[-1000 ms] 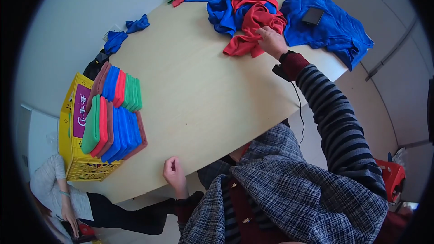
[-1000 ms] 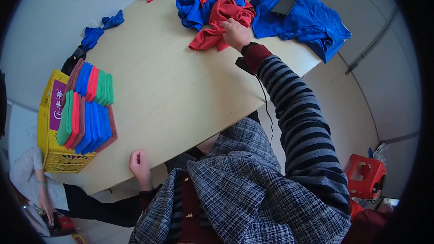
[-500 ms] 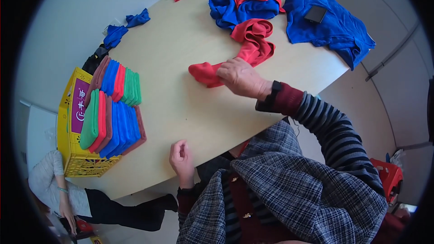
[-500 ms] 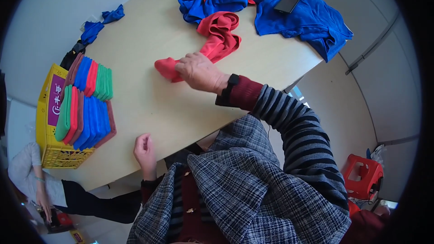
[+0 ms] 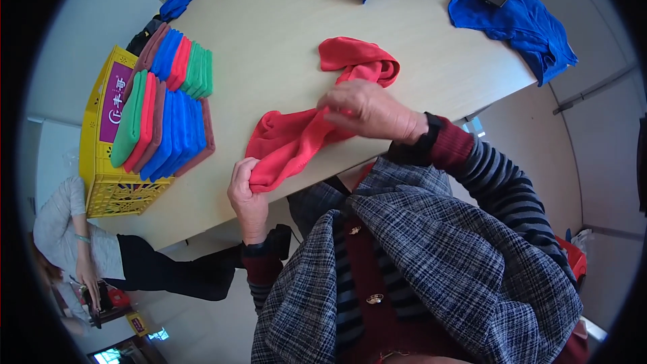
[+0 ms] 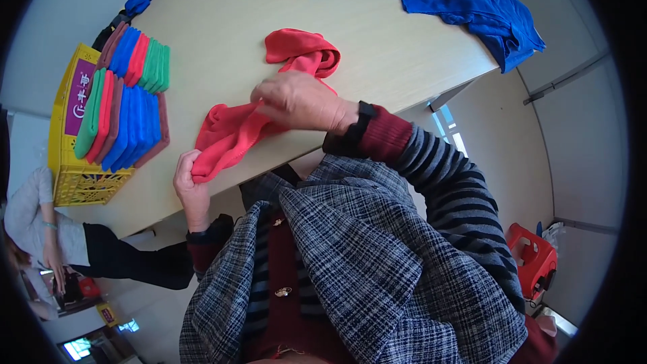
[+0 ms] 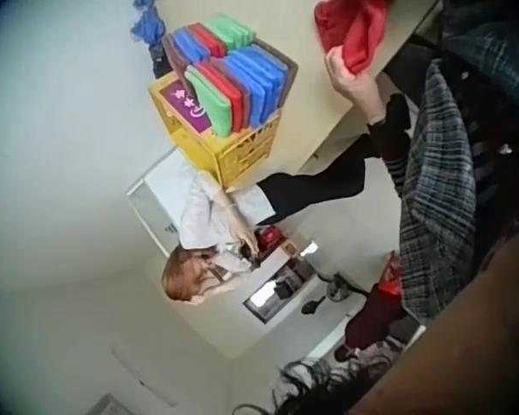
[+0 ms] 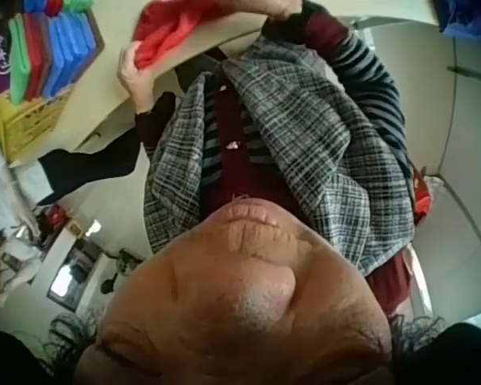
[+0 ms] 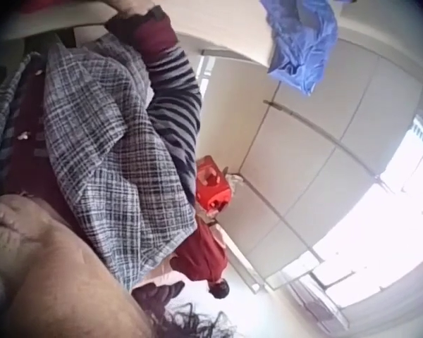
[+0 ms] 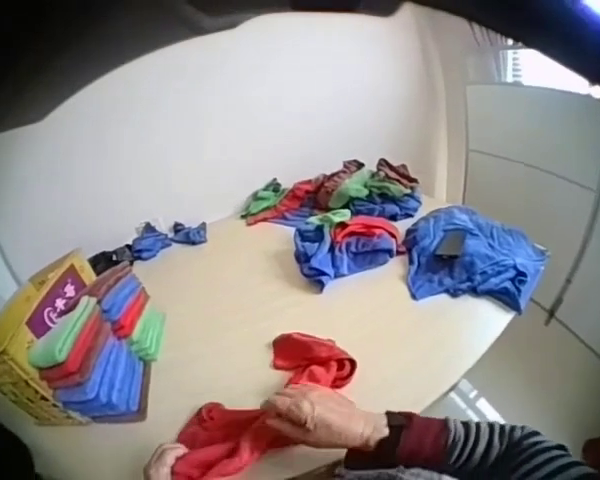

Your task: The person spreads a red cloth on a table, folds it in half twice to form a square, and places it onto a stack of cloths in a yellow crate.

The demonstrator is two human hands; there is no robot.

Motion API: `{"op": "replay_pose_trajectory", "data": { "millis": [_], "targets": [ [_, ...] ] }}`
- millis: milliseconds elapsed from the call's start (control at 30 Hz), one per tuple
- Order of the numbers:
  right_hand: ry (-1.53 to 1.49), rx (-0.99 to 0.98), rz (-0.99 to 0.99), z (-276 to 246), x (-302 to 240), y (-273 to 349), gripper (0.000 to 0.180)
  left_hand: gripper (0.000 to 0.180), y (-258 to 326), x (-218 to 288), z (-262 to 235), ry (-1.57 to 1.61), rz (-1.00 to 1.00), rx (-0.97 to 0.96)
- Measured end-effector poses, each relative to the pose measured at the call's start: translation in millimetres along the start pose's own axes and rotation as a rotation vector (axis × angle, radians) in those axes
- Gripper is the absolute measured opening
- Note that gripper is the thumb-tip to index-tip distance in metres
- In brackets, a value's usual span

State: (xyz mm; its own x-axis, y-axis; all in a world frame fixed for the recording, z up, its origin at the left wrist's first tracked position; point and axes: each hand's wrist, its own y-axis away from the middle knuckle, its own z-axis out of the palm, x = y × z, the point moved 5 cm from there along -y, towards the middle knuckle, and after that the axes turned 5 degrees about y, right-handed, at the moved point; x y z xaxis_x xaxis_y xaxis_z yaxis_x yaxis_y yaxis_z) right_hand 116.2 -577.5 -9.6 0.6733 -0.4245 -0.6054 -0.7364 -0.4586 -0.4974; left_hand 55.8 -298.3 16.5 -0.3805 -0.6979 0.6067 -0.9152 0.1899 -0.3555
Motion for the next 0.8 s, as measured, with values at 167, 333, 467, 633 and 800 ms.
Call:
{"op": "replay_pose_trajectory", "data": {
  "millis": [167,333,467,633,800],
  "targets": [
    [0.625,0.089,0.096,-38.4,67.7,-18.5,0.024,0.024,9.8,-7.1,-14.5,0.089,-0.052,0.049],
    [0.878,-0.236,0.098,-9.4,98.6,-35.2,0.026,0.027,8.1,-28.3,-19.4,0.206,-0.151,0.082],
    [0.599,-0.05,0.388,-38.5,136.0,-45.4,0.023,0.023,-10.2,-57.6,-48.5,0.513,-0.356,0.145],
    [-0.223,0.379,0.587,-94.2,164.1,-13.3,0.021,0.022,-61.3,-65.7,-86.3,0.692,-0.413,0.148],
    [-0.743,0.682,0.709,-125.8,162.7,60.7,0.02,0.026,-112.5,-85.7,-92.4,1.103,-0.648,0.035]
  ]
}}
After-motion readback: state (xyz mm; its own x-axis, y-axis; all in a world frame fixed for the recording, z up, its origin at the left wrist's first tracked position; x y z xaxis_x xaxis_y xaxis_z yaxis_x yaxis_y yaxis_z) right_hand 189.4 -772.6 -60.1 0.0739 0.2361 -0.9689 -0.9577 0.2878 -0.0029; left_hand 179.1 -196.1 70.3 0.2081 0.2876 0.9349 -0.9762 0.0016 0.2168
